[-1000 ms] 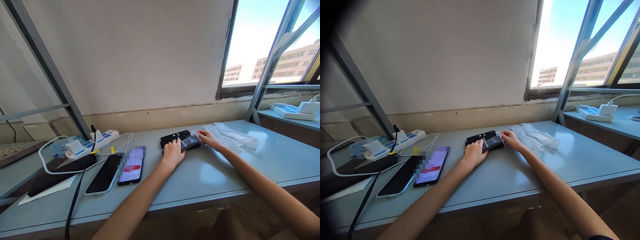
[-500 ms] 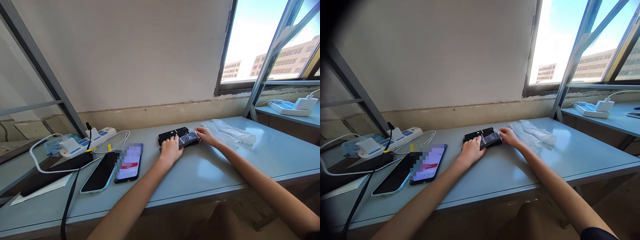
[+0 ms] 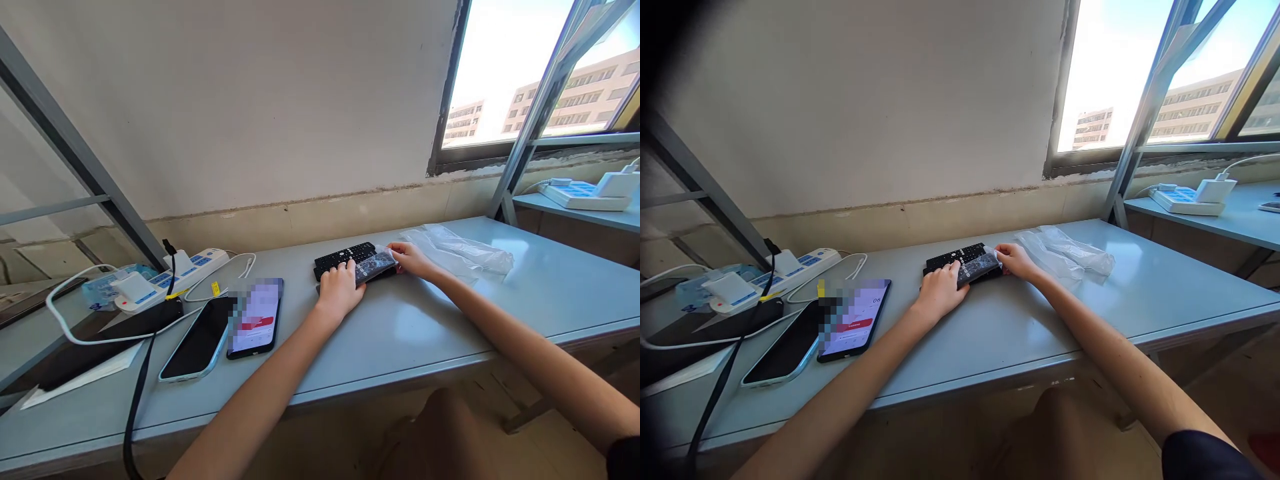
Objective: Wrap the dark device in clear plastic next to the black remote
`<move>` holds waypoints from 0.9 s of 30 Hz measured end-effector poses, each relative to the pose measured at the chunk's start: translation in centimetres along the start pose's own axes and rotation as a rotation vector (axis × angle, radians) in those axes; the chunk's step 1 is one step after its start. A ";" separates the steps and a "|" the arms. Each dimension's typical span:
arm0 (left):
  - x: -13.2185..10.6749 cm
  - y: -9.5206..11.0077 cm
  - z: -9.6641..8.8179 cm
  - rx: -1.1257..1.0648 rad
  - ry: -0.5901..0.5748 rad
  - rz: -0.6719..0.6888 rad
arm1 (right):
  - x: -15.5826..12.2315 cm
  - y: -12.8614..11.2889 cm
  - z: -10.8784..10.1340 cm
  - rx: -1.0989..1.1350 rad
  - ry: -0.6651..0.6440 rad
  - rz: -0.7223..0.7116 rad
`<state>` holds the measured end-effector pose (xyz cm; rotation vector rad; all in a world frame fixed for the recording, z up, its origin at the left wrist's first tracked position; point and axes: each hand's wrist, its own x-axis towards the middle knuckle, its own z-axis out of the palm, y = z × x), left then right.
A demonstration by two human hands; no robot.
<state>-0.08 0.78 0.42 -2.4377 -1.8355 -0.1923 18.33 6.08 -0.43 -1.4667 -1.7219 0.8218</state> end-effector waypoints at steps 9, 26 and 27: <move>-0.1 -0.2 0.1 0.009 0.005 0.013 | 0.1 0.2 -0.1 -0.012 0.007 -0.020; -0.1 -0.2 0.3 0.015 0.030 0.025 | 0.1 0.2 -0.1 -0.006 -0.016 -0.025; -0.1 -0.2 0.3 0.016 0.030 0.025 | 0.1 0.2 -0.1 -0.006 -0.018 -0.026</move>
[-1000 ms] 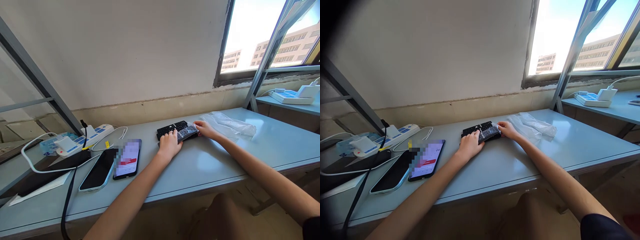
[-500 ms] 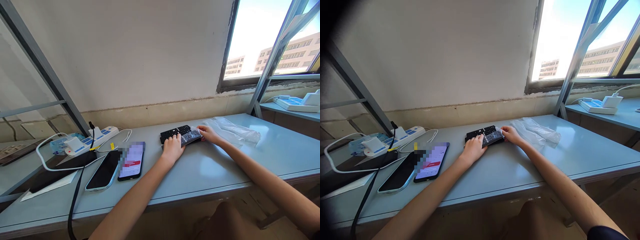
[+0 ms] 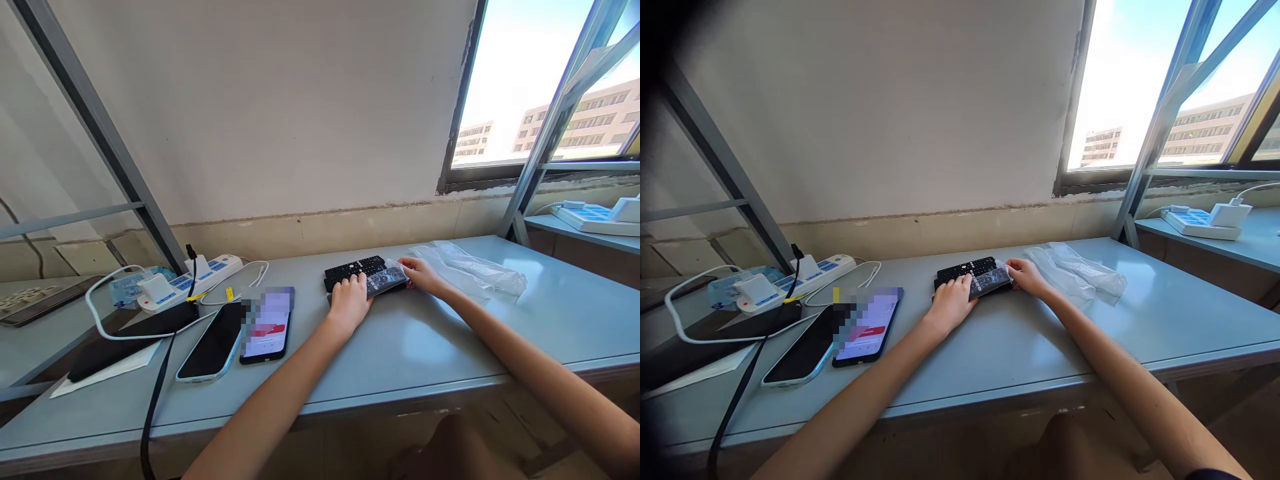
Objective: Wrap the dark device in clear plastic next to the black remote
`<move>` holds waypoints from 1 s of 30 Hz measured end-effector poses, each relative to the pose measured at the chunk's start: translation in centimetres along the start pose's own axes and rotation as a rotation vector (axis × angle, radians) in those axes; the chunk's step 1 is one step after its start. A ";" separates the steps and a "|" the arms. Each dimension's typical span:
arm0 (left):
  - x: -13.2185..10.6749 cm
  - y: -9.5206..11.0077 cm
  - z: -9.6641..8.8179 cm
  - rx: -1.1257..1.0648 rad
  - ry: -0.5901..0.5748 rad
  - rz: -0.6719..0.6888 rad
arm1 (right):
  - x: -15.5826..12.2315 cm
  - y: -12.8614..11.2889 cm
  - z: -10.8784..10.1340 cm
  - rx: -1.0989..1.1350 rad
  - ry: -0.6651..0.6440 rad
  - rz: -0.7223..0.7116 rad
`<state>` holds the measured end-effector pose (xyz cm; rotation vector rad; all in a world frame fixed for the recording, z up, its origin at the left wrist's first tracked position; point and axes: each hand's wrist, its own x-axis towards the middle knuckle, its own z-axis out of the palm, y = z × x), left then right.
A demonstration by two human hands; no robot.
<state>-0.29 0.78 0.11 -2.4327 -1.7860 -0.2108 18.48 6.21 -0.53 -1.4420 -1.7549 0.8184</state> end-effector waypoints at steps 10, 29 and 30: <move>-0.1 0.0 -0.3 -0.002 -0.009 -0.001 | -0.1 -0.1 0.0 0.008 0.002 0.011; -0.2 0.2 -0.4 0.013 -0.024 -0.001 | -0.1 -0.1 -0.1 -0.027 0.002 0.021; -0.2 0.3 -0.4 0.013 -0.026 -0.001 | -0.1 -0.1 -0.1 -0.031 0.000 0.020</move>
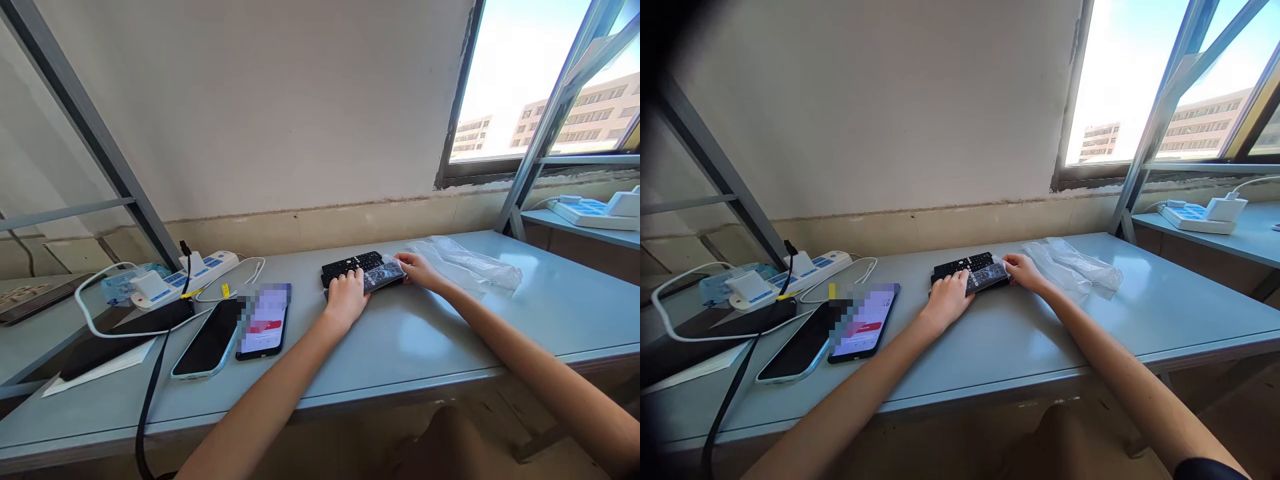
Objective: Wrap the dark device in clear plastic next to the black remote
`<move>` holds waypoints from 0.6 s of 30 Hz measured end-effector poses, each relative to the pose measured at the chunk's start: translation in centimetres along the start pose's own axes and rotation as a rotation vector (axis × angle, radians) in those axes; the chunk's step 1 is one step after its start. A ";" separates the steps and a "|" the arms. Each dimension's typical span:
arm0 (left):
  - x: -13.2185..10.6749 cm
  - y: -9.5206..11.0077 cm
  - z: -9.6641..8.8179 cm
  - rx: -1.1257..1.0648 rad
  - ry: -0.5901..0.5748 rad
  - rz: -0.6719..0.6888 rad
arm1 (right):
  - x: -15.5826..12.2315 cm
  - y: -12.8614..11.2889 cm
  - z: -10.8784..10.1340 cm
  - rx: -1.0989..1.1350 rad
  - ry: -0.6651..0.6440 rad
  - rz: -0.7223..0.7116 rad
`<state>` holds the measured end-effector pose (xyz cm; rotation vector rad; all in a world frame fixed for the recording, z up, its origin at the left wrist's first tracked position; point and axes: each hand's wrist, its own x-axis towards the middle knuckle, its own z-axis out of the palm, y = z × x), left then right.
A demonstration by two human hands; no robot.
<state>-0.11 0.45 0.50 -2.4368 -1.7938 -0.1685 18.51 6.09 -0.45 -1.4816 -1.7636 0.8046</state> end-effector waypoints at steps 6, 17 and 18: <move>0.0 0.0 -0.1 0.000 -0.001 0.002 | 0.2 0.2 0.0 -0.025 -0.004 -0.004; 0.0 -0.2 0.0 -0.002 0.010 0.003 | 0.0 -0.3 0.2 -0.034 0.000 0.002; 0.0 -0.2 0.0 -0.002 0.011 0.004 | 0.0 -0.3 0.1 -0.033 -0.001 0.003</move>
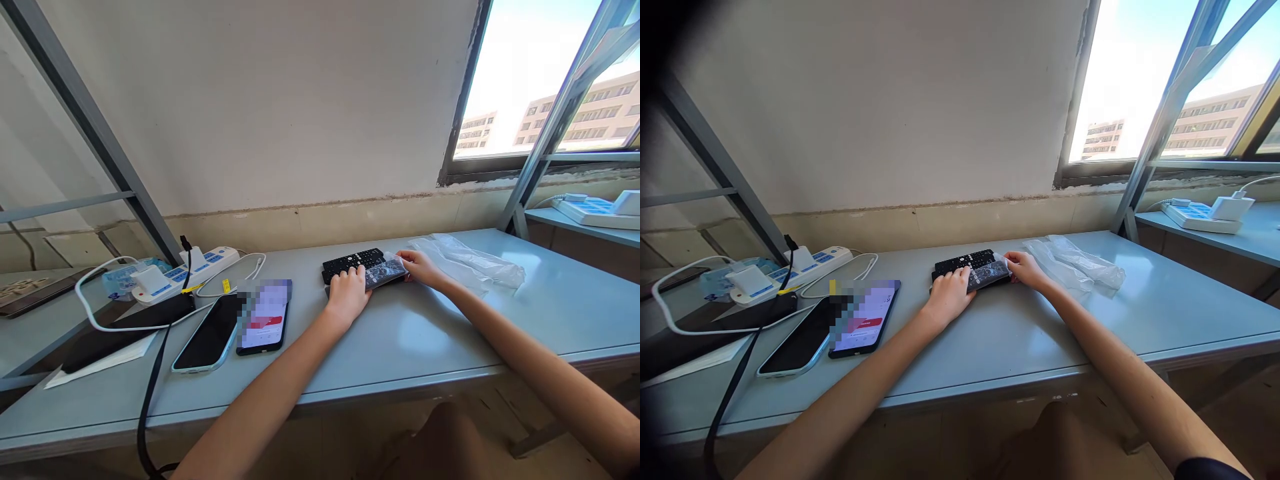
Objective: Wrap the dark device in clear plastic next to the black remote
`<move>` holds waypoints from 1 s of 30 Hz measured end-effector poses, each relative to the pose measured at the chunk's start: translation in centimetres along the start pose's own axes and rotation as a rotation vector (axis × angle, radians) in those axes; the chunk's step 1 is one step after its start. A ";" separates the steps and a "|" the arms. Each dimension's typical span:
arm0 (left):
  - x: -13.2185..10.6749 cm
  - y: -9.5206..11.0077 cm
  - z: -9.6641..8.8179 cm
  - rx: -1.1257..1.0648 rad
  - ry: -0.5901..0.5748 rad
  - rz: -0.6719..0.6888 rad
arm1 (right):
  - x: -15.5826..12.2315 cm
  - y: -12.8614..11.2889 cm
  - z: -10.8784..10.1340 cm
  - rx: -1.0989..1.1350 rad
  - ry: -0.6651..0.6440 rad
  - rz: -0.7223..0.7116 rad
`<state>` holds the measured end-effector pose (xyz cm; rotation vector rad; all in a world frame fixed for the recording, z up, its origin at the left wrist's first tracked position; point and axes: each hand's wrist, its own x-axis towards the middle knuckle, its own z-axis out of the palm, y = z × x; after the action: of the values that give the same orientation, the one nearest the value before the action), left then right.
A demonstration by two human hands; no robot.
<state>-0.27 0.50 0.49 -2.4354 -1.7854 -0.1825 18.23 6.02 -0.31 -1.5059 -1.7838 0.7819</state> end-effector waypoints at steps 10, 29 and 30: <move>0.0 0.1 0.1 -0.001 -0.003 -0.005 | -0.1 -0.1 0.0 -0.002 0.002 0.002; 0.0 0.1 0.0 -0.008 -0.003 -0.009 | 0.3 0.8 -0.1 -0.057 0.015 -0.037; 0.0 0.1 0.0 -0.008 -0.004 -0.007 | 0.3 0.8 -0.1 -0.058 0.016 -0.041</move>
<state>-0.20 0.46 0.47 -2.4369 -1.7987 -0.1869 18.81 6.46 -0.85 -1.5036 -1.8342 0.7011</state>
